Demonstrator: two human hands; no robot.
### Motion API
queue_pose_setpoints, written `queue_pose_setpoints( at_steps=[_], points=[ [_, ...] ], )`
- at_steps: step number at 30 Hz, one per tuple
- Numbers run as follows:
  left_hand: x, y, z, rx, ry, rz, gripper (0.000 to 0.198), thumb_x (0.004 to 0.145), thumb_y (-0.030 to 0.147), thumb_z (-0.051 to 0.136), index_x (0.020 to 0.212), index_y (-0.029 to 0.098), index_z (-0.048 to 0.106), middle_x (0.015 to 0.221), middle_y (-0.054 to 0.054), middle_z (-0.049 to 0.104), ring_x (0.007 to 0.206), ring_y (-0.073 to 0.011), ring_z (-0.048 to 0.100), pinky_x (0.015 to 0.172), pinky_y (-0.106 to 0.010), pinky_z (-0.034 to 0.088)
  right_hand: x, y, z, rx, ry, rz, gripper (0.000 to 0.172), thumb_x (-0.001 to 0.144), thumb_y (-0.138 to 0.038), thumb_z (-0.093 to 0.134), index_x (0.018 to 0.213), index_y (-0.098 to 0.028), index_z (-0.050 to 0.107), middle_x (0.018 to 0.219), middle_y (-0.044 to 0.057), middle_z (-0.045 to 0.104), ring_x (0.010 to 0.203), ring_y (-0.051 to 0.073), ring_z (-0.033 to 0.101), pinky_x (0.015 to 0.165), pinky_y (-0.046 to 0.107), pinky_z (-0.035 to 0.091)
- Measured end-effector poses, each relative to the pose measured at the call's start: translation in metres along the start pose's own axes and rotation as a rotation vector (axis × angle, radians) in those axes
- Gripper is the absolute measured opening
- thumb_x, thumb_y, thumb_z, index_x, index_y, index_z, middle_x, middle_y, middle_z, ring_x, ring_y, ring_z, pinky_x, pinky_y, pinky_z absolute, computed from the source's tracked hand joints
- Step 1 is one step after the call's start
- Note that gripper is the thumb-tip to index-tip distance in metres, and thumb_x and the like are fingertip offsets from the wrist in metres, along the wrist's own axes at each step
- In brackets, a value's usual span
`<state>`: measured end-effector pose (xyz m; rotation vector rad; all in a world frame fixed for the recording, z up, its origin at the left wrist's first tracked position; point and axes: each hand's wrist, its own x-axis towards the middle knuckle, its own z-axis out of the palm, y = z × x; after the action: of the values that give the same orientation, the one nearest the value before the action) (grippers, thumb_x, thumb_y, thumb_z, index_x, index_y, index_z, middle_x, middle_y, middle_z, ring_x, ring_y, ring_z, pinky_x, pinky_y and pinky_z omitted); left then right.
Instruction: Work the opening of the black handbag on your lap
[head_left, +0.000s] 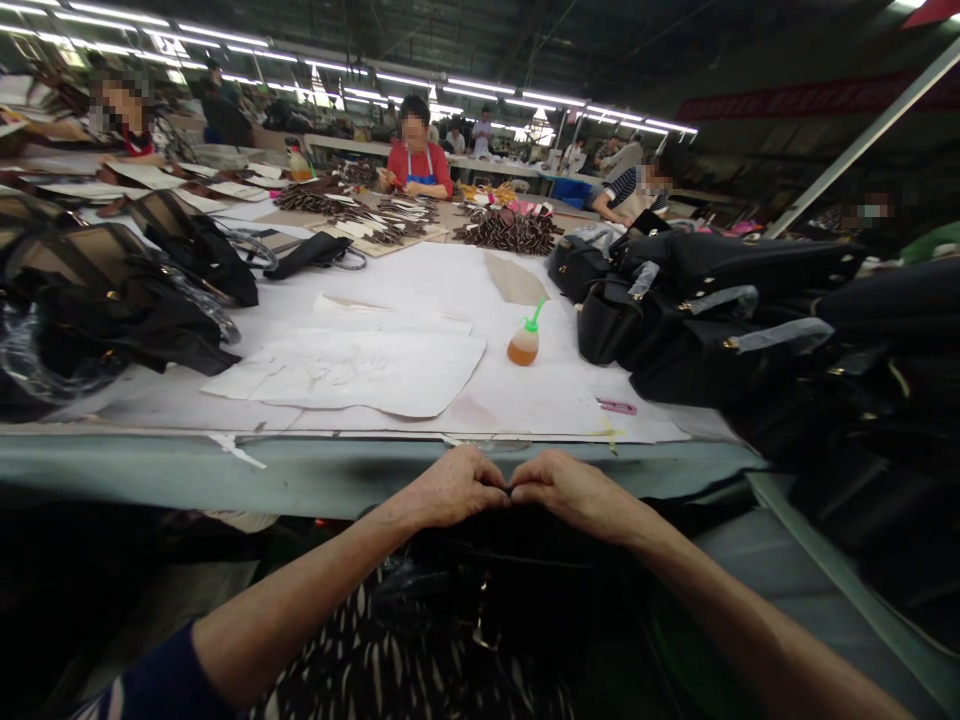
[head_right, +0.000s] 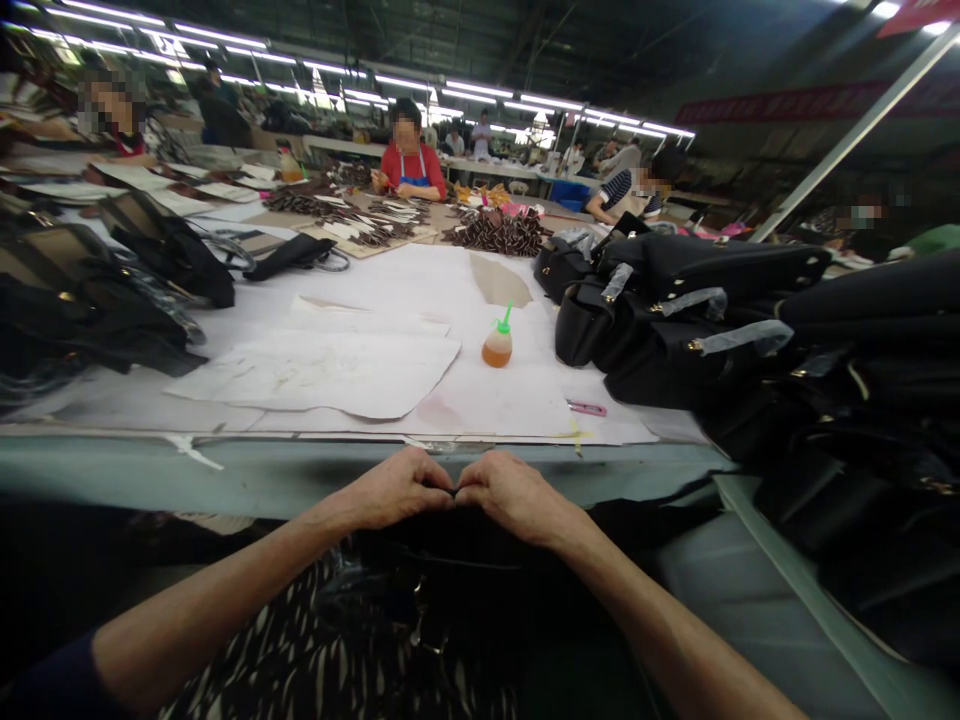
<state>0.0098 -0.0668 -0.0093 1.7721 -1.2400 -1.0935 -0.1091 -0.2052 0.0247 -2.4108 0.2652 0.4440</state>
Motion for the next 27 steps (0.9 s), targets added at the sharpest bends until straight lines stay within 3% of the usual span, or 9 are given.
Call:
queue_pose_setpoints(
  at_steps=[4, 9, 12, 16, 22, 27],
  points=[
    [-0.005, -0.004, -0.001, -0.070, -0.051, -0.015, 0.017, 0.067, 0.030, 0.056, 0.063, 0.014, 0.062, 0.049, 0.006, 0.032, 0.046, -0.0076, 0.026, 0.042, -0.023, 0.017, -0.003, -0.004, 0.007, -0.010, 0.057, -0.044, 0.021, 0.079, -0.027, 0.046, 0.064, -0.018, 0.057, 0.054, -0.005, 0.039, 0.054, 0.010, 0.036, 0.054, 0.023, 0.026],
    [-0.008, -0.004, -0.010, -0.068, -0.102, -0.027, 0.022, 0.066, 0.034, 0.060, 0.074, 0.015, 0.068, 0.052, 0.005, 0.044, 0.049, -0.0090, 0.036, 0.045, -0.022, 0.024, -0.006, -0.006, 0.008, -0.037, 0.043, -0.074, 0.024, 0.081, -0.028, 0.046, 0.060, -0.018, 0.052, 0.055, -0.005, 0.038, 0.055, 0.010, 0.037, 0.054, 0.023, 0.026],
    [-0.015, -0.009, -0.029, 0.008, -0.119, -0.003, 0.030, 0.065, 0.038, 0.064, 0.088, 0.019, 0.069, 0.072, 0.002, 0.062, 0.068, -0.0137, 0.052, 0.060, -0.021, 0.037, -0.006, -0.002, 0.006, -0.037, 0.033, -0.071, 0.024, 0.082, -0.028, 0.045, 0.060, -0.018, 0.050, 0.056, -0.005, 0.039, 0.056, 0.010, 0.038, 0.054, 0.023, 0.026],
    [-0.039, -0.026, -0.048, -0.111, -0.033, 0.005, 0.032, 0.078, 0.037, 0.053, 0.100, 0.018, 0.065, 0.095, -0.003, 0.066, 0.091, -0.0165, 0.056, 0.081, -0.024, 0.039, -0.005, 0.005, 0.006, -0.008, 0.038, -0.072, 0.024, 0.082, -0.029, 0.045, 0.062, -0.018, 0.050, 0.058, -0.004, 0.042, 0.059, 0.011, 0.040, 0.056, 0.023, 0.029],
    [-0.063, -0.038, -0.028, -0.225, 0.120, -0.102, 0.035, 0.083, 0.041, 0.047, 0.101, 0.018, 0.065, 0.098, -0.003, 0.064, 0.090, -0.0158, 0.054, 0.080, -0.024, 0.039, -0.001, 0.008, 0.007, 0.007, 0.022, -0.078, 0.025, 0.084, -0.030, 0.044, 0.063, -0.018, 0.050, 0.059, -0.004, 0.043, 0.059, 0.011, 0.041, 0.057, 0.023, 0.030],
    [-0.056, -0.035, -0.010, -0.278, 0.095, -0.116, 0.036, 0.080, 0.043, 0.050, 0.097, 0.015, 0.066, 0.079, -0.001, 0.063, 0.071, -0.0135, 0.051, 0.063, -0.021, 0.036, -0.003, 0.002, 0.007, -0.019, 0.023, -0.069, 0.026, 0.084, -0.030, 0.044, 0.061, -0.018, 0.048, 0.060, -0.004, 0.044, 0.059, 0.011, 0.041, 0.057, 0.023, 0.029]
  ],
)
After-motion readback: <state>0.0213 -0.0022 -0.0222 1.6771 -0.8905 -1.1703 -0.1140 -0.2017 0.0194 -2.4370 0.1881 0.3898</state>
